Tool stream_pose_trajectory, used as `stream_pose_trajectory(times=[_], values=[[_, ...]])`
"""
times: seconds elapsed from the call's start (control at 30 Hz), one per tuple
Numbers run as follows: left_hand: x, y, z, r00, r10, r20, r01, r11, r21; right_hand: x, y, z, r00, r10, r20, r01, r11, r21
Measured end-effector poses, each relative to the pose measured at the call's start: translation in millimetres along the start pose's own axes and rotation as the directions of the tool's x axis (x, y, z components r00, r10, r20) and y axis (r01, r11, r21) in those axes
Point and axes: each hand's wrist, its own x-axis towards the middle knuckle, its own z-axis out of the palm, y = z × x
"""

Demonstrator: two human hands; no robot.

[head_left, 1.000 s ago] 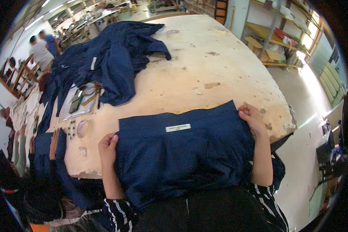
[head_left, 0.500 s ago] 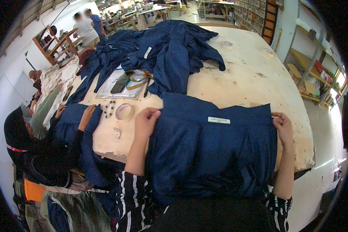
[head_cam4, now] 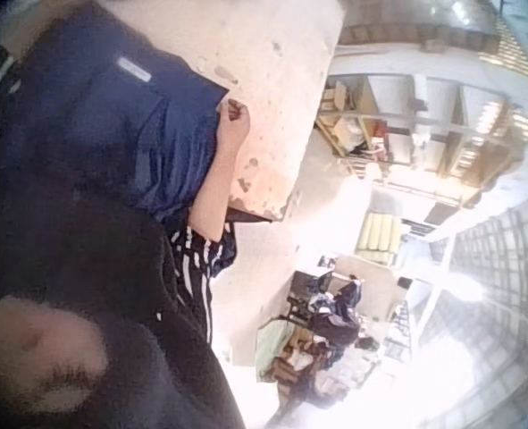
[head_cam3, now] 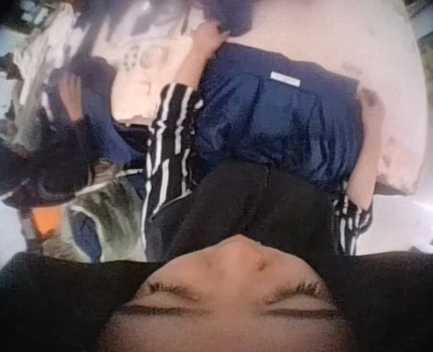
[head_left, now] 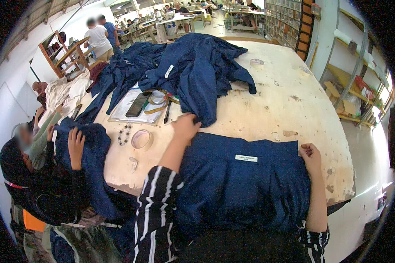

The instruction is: The person smooths a dark blue garment on a worktable, applies a small white label to the chest area, and marks it with a pen. The person then folds the garment and places it aside before repeating the process on another garment.

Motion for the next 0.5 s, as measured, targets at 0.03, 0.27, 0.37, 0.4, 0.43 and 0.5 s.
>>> stream_pose_trajectory(times=[0.03,0.27,0.37,0.4,0.43,0.5], values=[[12,17,2,0.994,-0.051,0.097,0.039,0.992,0.121,0,2,0,1.000,-0.026,0.014,0.026,1.000,-0.012],[78,60,-30,0.981,-0.084,-0.176,-0.030,0.828,-0.560,-2,-10,2,1.000,0.000,0.013,0.001,1.000,-0.022],[120,16,-49,0.919,-0.339,-0.201,-0.145,0.183,-0.972,-2,-9,1,1.000,-0.016,0.025,0.017,1.000,-0.026],[123,16,-62,0.903,-0.393,-0.176,-0.179,0.030,-0.983,-3,-7,-1,0.999,-0.023,0.029,0.023,0.999,-0.023],[109,29,-83,0.872,-0.489,-0.021,0.056,0.143,-0.988,-2,-5,1,0.999,-0.015,0.035,0.017,0.999,-0.051],[116,-11,-59,0.941,-0.328,0.082,0.259,0.545,-0.797,-2,-8,1,0.999,-0.003,0.041,0.008,0.993,-0.120]])
